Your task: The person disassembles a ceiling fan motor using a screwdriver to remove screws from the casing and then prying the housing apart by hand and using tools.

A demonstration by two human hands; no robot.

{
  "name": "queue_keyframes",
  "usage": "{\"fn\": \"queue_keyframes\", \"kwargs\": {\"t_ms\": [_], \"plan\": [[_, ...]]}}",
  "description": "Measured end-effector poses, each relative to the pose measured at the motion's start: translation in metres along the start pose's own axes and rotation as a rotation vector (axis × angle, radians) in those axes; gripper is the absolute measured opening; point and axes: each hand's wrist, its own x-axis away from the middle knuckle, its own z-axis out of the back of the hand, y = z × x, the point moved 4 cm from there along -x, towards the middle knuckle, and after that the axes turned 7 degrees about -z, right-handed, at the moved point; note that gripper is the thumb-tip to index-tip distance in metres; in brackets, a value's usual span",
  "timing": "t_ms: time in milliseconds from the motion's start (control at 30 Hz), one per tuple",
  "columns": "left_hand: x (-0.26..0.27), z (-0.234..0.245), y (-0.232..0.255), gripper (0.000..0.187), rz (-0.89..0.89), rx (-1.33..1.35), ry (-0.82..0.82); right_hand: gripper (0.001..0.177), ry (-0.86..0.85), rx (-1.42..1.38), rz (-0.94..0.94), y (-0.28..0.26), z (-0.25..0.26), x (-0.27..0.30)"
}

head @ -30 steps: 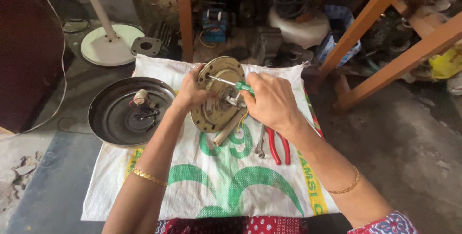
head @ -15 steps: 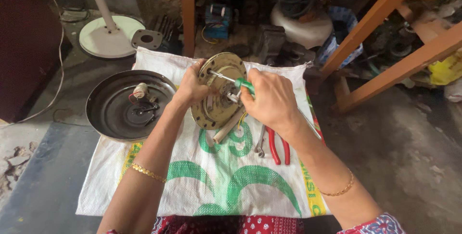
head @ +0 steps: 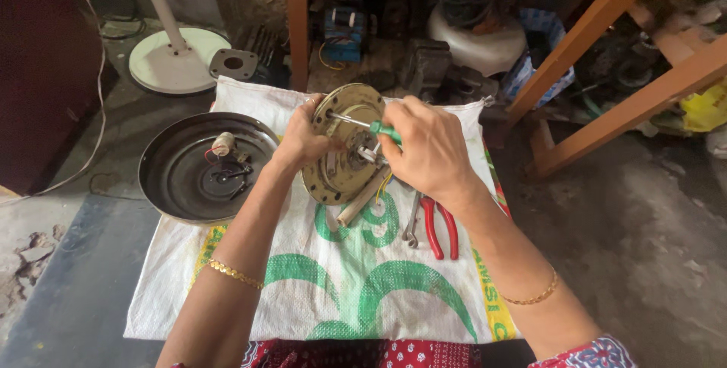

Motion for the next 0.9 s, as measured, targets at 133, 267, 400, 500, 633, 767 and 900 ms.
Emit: {"fn": "queue_keyframes", "kwargs": {"t_ms": [133, 267, 400, 500, 633, 767, 900], "plan": [[0.000, 0.000, -0.003, 0.093, 0.002, -0.057, 0.008, 0.024, 0.044, -0.083, 0.005, -0.011, 0.008, 0.004], [0.001, 0.003, -0.001, 0.091, -0.020, -0.030, -0.001, 0.039, -0.197, 0.045, -0.353, 0.003, -0.003, -0.001], [0.003, 0.004, 0.005, 0.090, 0.059, 0.015, -0.015, 0.022, -0.208, 0.072, -0.237, 0.005, -0.008, -0.003], [0.004, 0.005, 0.009, 0.092, 0.076, 0.009, -0.002, 0.015, -0.029, 0.015, -0.014, -0.005, -0.003, -0.004], [0.006, 0.005, 0.010, 0.086, 0.092, -0.016, -0.013, 0.024, 0.100, -0.090, -0.020, -0.017, 0.006, -0.002], [0.004, 0.005, 0.005, 0.090, 0.068, 0.010, 0.003, 0.038, -0.083, 0.082, -0.301, -0.010, -0.002, -0.012], [0.004, 0.013, 0.002, 0.089, 0.090, 0.006, 0.033, 0.027, -0.217, 0.106, -0.273, 0.002, -0.014, -0.019]]}}
